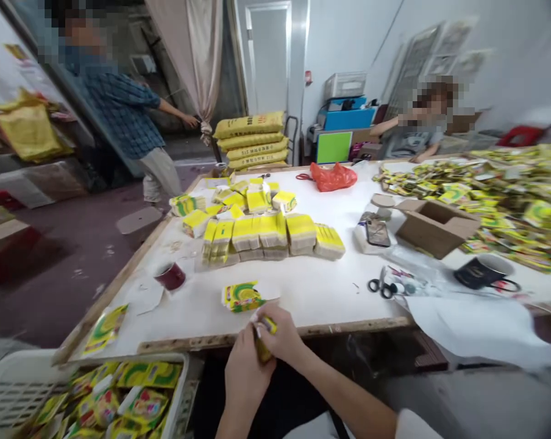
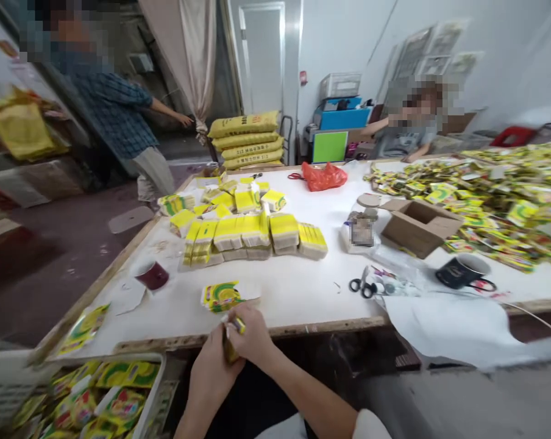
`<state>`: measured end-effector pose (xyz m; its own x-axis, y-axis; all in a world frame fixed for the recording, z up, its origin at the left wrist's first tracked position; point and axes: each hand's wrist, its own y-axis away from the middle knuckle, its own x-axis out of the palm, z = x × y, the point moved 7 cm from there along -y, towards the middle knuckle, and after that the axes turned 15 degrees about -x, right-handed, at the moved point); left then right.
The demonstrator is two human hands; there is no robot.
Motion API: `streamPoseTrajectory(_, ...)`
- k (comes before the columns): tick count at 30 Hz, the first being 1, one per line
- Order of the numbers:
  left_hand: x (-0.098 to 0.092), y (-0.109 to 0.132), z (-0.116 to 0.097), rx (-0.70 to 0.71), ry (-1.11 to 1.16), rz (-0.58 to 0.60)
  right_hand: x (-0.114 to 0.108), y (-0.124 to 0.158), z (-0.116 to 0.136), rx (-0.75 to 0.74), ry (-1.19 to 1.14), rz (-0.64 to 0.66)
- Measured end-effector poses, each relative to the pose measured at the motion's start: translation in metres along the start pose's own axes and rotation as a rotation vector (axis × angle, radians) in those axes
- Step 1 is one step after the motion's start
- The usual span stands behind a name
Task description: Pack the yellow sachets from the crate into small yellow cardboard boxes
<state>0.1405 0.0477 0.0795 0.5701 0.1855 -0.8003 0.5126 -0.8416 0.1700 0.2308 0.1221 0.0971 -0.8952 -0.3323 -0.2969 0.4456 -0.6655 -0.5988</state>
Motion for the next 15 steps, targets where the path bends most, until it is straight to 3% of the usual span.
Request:
streamPoseTrajectory(4,0.008,-0.002,0.026,-0.022,0.11,0.031,0.016,0.006,-0.006,0.083,-0.061,0.123)
streamPoseTrajectory(8,0.008,-0.006,0.035,-0.01,0.213,-0.011,0.015,0.004,0.002,0.026,-0.084,0.131)
streamPoseTrajectory(11,0.011,-0.003,0.035,-0.033,0.319,0.048,0.017,0.008,-0.004,0.096,-0.161,0.196)
streamPoseTrajectory(13,0.006,0.0,0.042,-0.064,0.363,0.078,0.021,0.012,-0.01,0.166,-0.274,0.304)
streamPoseTrajectory(15,-0.014,0.0,0.063,-0.151,0.328,-0.02,0.015,0.013,-0.017,0.22,-0.283,0.338)
